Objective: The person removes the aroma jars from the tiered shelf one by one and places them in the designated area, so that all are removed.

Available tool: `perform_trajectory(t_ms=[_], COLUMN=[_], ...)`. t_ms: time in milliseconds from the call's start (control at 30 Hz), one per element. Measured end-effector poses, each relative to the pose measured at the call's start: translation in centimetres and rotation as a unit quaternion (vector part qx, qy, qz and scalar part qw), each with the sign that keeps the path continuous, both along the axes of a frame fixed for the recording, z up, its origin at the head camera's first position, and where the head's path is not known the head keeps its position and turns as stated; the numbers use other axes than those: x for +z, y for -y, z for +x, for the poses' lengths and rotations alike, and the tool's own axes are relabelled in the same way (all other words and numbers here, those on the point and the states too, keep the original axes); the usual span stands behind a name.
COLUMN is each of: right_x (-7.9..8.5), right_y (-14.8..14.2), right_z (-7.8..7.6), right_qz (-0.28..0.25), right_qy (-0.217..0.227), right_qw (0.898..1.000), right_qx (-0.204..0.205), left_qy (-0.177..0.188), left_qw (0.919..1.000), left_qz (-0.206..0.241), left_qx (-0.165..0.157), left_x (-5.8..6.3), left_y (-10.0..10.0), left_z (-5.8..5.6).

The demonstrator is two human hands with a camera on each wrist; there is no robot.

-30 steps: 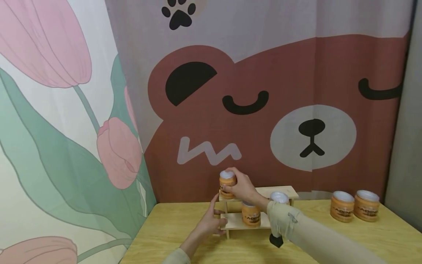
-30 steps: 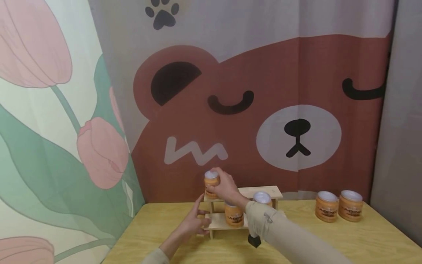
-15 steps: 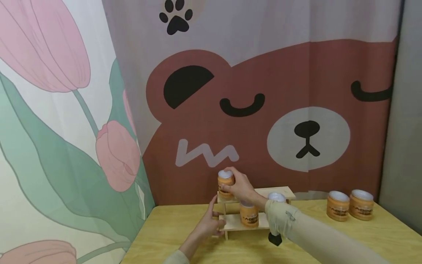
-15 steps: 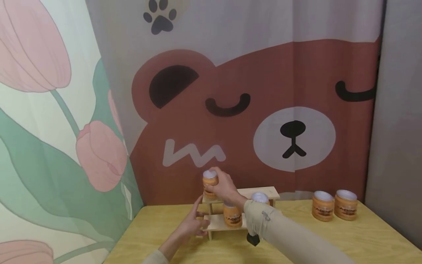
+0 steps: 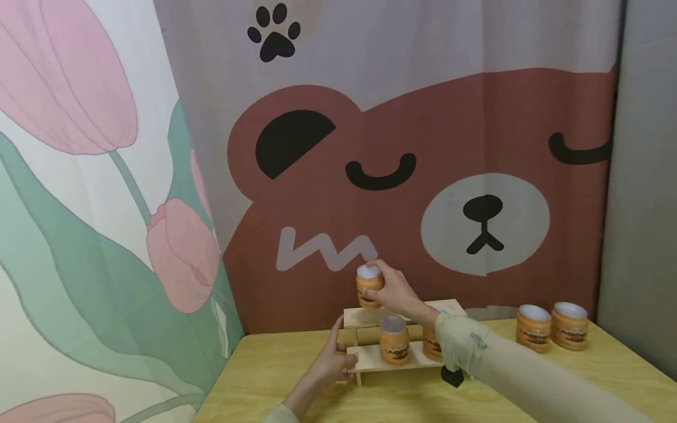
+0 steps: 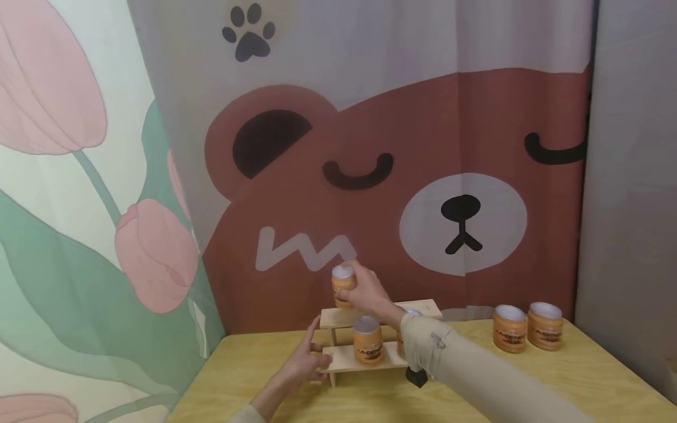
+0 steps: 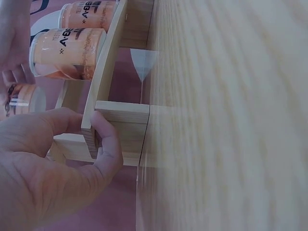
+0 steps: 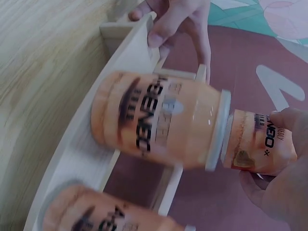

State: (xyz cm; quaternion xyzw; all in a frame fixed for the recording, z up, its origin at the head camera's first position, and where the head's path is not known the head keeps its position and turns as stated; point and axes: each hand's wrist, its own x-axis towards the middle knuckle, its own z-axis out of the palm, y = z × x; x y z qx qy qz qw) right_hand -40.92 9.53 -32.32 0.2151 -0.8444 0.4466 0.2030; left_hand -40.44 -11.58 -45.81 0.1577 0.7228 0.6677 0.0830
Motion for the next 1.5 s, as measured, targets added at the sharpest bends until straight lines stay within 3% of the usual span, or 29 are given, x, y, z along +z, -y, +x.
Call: perform_trajectory(t_ms=[567, 1167, 1500], right_x=[0.1, 0.1, -0.5], right_y=[-8.0, -16.7, -19.7], right_z=[0.5, 2.5, 3.1], right_qz=[0.043, 0.079, 0.096], right_qy=[-0.032, -0.047, -0.042], right_qw=[0.998, 0.992, 0.988], right_qx=[-0.038, -0.083, -0.110], left_qy=[0.004, -0.006, -0.002], left_qw=[0.9999, 1.0000, 1.0000], left_qz=[0.000, -0.003, -0.004], left_qx=[0.016, 0.003, 0.006], left_x=[-0.1, -0.1, 0.2], left_y=[0.1, 0.2, -0.2], left_z=[0.1, 0.1, 0.4])
